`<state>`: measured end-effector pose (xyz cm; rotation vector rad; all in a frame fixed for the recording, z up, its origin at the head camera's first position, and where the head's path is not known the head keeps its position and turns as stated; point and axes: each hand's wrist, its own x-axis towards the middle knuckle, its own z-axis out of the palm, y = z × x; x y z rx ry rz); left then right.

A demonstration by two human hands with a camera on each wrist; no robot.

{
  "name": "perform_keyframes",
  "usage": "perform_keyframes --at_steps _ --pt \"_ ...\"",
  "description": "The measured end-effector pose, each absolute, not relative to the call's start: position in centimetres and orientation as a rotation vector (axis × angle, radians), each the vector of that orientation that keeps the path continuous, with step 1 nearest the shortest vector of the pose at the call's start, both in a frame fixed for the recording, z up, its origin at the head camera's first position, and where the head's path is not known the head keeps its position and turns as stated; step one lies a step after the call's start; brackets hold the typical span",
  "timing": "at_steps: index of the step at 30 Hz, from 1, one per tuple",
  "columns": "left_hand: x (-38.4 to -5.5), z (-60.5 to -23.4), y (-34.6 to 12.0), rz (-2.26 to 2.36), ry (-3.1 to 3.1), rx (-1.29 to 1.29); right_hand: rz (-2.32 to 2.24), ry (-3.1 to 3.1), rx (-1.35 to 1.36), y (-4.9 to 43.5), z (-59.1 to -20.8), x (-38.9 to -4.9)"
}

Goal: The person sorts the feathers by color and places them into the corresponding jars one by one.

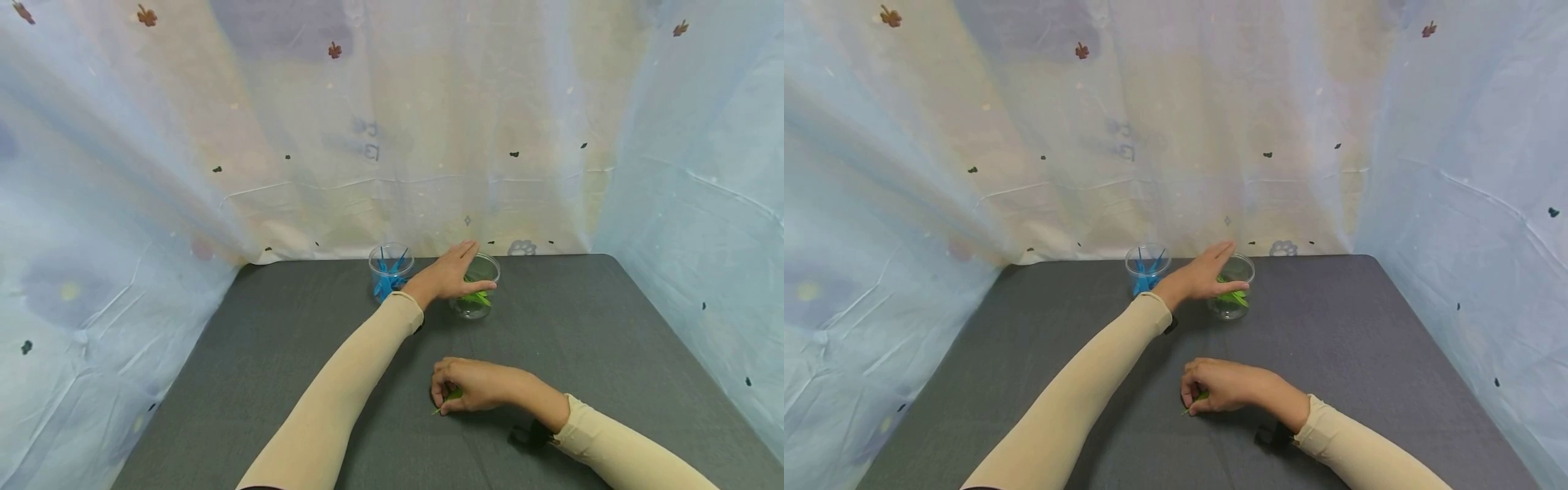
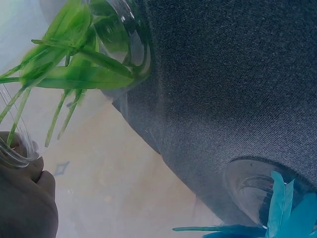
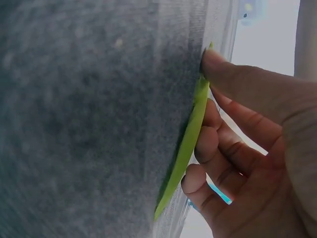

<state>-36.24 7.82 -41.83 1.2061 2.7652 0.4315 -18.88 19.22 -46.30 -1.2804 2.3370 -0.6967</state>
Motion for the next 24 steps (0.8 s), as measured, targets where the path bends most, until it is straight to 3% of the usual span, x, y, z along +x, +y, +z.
perform_keyframes --at_steps 24 --pt "-36.1 -41.9 7.8 0.473 2.757 1.190 -1.052 2.362 -1.188 22.4 -46.1 -20.5"
